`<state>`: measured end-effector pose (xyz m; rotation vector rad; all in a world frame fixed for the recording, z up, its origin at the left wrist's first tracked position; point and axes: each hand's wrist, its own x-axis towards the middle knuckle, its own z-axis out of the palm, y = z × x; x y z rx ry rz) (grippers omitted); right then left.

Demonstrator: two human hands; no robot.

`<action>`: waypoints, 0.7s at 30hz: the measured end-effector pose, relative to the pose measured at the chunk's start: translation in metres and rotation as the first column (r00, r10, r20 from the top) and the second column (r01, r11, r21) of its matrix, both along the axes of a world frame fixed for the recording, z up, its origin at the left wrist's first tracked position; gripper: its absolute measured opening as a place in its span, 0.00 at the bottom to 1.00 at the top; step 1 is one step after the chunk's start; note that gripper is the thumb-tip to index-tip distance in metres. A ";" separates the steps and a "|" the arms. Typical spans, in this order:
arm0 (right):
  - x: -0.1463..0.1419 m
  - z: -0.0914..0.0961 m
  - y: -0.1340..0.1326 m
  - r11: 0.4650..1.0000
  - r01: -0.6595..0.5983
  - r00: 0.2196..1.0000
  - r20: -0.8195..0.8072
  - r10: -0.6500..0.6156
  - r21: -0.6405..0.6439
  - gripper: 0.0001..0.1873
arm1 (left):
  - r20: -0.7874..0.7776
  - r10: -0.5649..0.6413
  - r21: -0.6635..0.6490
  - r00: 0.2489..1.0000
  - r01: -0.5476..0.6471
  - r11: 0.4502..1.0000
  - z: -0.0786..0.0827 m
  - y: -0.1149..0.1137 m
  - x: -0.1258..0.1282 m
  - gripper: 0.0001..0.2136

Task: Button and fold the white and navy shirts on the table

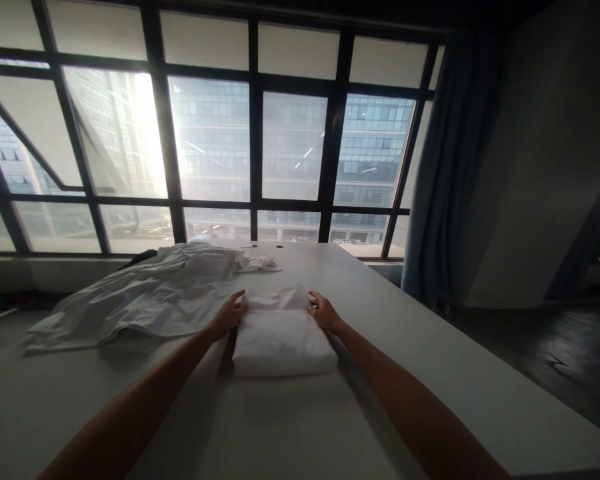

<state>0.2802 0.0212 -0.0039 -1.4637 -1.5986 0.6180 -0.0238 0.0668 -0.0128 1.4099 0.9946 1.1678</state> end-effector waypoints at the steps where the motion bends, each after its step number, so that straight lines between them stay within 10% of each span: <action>1: 0.000 -0.001 0.000 0.999 0.044 0.994 0.096 -0.043 -0.010 0.34 | -0.054 0.011 0.001 0.998 -0.011 1.000 -0.003 0.002 0.000 0.38; 6: -0.001 -0.002 -0.002 1.000 -0.007 0.952 0.307 0.008 -0.007 0.34 | -0.129 0.079 0.100 0.988 -0.066 0.993 -0.007 0.005 0.006 0.36; 12: 0.003 0.003 -0.004 0.995 -0.104 0.994 0.037 0.104 -0.008 0.38 | 0.144 -0.105 0.065 0.984 0.096 0.993 0.001 0.002 0.008 0.41; 16: -0.001 0.004 -0.005 0.999 -0.039 0.982 0.186 0.043 -0.025 0.34 | -0.223 0.010 0.215 0.975 0.039 0.976 0.001 -0.002 0.006 0.41; 21: -0.012 0.004 -0.018 0.998 0.067 0.815 0.577 -0.056 0.001 0.25 | -0.712 0.433 0.552 0.553 0.060 0.832 0.015 -0.026 0.015 0.30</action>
